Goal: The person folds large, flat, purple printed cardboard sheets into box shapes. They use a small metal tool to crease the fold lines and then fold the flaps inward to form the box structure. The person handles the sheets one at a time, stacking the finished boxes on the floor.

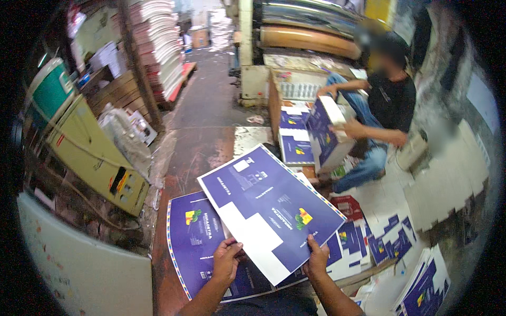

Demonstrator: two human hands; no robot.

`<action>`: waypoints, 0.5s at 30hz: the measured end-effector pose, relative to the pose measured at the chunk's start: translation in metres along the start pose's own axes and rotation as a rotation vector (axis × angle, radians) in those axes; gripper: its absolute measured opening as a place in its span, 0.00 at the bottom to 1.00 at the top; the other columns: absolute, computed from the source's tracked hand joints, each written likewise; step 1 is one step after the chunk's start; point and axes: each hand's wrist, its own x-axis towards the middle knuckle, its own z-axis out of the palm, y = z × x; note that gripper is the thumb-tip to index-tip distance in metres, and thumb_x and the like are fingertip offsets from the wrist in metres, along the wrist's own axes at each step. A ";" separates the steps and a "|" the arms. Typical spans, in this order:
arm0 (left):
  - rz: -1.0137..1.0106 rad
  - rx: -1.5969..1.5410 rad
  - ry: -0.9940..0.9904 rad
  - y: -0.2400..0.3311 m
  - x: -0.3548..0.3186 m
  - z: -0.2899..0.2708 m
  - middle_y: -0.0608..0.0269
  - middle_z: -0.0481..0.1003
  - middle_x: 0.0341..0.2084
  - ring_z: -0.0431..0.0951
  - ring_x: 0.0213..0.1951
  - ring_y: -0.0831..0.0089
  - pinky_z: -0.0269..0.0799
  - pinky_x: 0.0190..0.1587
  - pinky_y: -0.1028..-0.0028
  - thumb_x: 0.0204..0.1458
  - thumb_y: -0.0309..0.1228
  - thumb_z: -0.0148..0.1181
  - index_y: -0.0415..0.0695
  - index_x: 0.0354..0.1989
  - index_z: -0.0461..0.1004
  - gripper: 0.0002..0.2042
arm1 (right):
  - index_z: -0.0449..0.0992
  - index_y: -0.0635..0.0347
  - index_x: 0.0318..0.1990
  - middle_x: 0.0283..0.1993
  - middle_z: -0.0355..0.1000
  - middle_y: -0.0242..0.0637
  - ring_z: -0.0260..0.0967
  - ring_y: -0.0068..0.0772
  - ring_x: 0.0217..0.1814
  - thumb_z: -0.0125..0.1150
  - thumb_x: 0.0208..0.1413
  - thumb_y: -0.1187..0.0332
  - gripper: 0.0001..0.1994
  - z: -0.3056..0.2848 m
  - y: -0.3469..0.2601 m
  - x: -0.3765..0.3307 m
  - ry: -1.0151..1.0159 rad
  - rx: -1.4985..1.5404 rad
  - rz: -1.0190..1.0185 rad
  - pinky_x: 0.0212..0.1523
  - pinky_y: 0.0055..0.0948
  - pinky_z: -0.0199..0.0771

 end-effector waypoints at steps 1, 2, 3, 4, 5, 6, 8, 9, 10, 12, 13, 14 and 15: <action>0.008 0.034 0.005 -0.002 0.001 -0.001 0.56 0.77 0.36 0.80 0.34 0.70 0.80 0.37 0.69 0.56 0.23 0.61 0.35 0.51 0.64 0.16 | 0.66 0.67 0.58 0.47 0.73 0.40 0.72 0.34 0.51 0.60 0.59 0.71 0.20 -0.004 0.001 0.002 0.011 -0.032 -0.006 0.54 0.36 0.72; 0.019 0.066 0.010 -0.005 0.002 -0.002 0.56 0.77 0.35 0.80 0.33 0.70 0.80 0.36 0.70 0.56 0.23 0.61 0.35 0.51 0.64 0.17 | 0.66 0.69 0.58 0.49 0.72 0.40 0.70 0.32 0.51 0.60 0.58 0.72 0.22 -0.013 0.001 0.008 0.020 -0.117 -0.067 0.55 0.32 0.69; 0.034 0.093 0.021 -0.007 0.001 -0.003 0.57 0.77 0.35 0.79 0.32 0.71 0.80 0.36 0.70 0.56 0.22 0.62 0.35 0.51 0.64 0.17 | 0.66 0.68 0.59 0.49 0.72 0.40 0.70 0.32 0.51 0.59 0.58 0.72 0.21 -0.025 0.002 0.020 0.085 -0.170 -0.155 0.56 0.32 0.69; 0.042 0.090 0.036 -0.007 0.000 0.000 0.58 0.76 0.33 0.79 0.31 0.72 0.80 0.34 0.72 0.54 0.22 0.63 0.36 0.49 0.66 0.16 | 0.66 0.68 0.59 0.50 0.72 0.40 0.70 0.32 0.51 0.59 0.58 0.73 0.21 -0.037 -0.001 0.033 0.146 -0.228 -0.240 0.56 0.32 0.68; 0.044 0.114 0.025 -0.008 0.000 0.001 0.59 0.76 0.33 0.79 0.31 0.72 0.79 0.33 0.73 0.54 0.22 0.64 0.36 0.48 0.67 0.16 | 0.66 0.68 0.59 0.51 0.72 0.40 0.70 0.31 0.51 0.58 0.58 0.73 0.21 -0.050 -0.004 0.043 0.204 -0.287 -0.323 0.57 0.32 0.67; 0.052 0.136 0.022 -0.008 0.000 0.000 0.59 0.76 0.33 0.79 0.31 0.72 0.79 0.33 0.73 0.54 0.22 0.64 0.36 0.48 0.67 0.15 | 0.66 0.66 0.61 0.51 0.69 0.38 0.68 0.30 0.52 0.58 0.59 0.72 0.22 -0.052 -0.015 0.048 0.272 -0.341 -0.445 0.57 0.30 0.66; 0.068 0.185 0.028 -0.006 0.002 -0.002 0.59 0.76 0.33 0.79 0.31 0.73 0.78 0.32 0.74 0.54 0.22 0.64 0.35 0.46 0.68 0.14 | 0.69 0.64 0.60 0.51 0.67 0.35 0.65 0.27 0.53 0.54 0.62 0.73 0.19 -0.033 -0.047 0.044 0.317 -0.406 -0.636 0.56 0.26 0.65; 0.066 0.205 0.032 -0.010 0.002 -0.004 0.59 0.76 0.33 0.78 0.31 0.73 0.78 0.32 0.75 0.54 0.22 0.64 0.35 0.46 0.69 0.14 | 0.71 0.65 0.58 0.50 0.67 0.35 0.66 0.27 0.53 0.53 0.62 0.74 0.17 -0.037 -0.052 0.042 0.261 -0.453 -0.637 0.56 0.26 0.65; 0.065 0.225 0.040 -0.013 0.002 -0.006 0.59 0.76 0.33 0.78 0.31 0.74 0.78 0.32 0.75 0.54 0.22 0.64 0.35 0.46 0.69 0.13 | 0.72 0.65 0.57 0.50 0.68 0.35 0.66 0.27 0.53 0.53 0.62 0.74 0.16 -0.039 -0.054 0.042 0.201 -0.498 -0.636 0.55 0.26 0.66; 0.069 0.293 0.042 -0.012 0.005 -0.006 0.59 0.76 0.33 0.78 0.32 0.75 0.77 0.32 0.76 0.54 0.22 0.64 0.35 0.46 0.69 0.13 | 0.77 0.67 0.50 0.50 0.68 0.36 0.67 0.28 0.51 0.52 0.63 0.75 0.12 -0.026 -0.059 0.033 0.070 -0.593 -0.667 0.54 0.26 0.68; 0.057 0.327 0.058 -0.013 0.002 -0.008 0.59 0.76 0.34 0.78 0.33 0.75 0.77 0.32 0.76 0.54 0.22 0.64 0.35 0.46 0.69 0.13 | 0.77 0.67 0.50 0.48 0.70 0.35 0.68 0.25 0.47 0.51 0.64 0.77 0.11 -0.022 -0.053 0.026 -0.027 -0.728 -0.722 0.50 0.23 0.70; 0.078 0.333 0.033 -0.013 0.003 -0.007 0.61 0.76 0.34 0.77 0.34 0.76 0.77 0.34 0.77 0.54 0.23 0.64 0.35 0.46 0.69 0.14 | 0.77 0.67 0.50 0.47 0.70 0.35 0.69 0.26 0.46 0.53 0.62 0.79 0.11 -0.014 -0.050 0.022 -0.134 -0.797 -0.713 0.50 0.23 0.70; 0.027 0.301 0.036 -0.006 -0.003 0.000 0.61 0.76 0.33 0.77 0.35 0.77 0.76 0.35 0.77 0.54 0.23 0.64 0.36 0.46 0.69 0.14 | 0.77 0.67 0.50 0.46 0.70 0.35 0.69 0.26 0.46 0.55 0.60 0.81 0.12 -0.009 -0.044 0.013 -0.246 -0.867 -0.699 0.50 0.23 0.71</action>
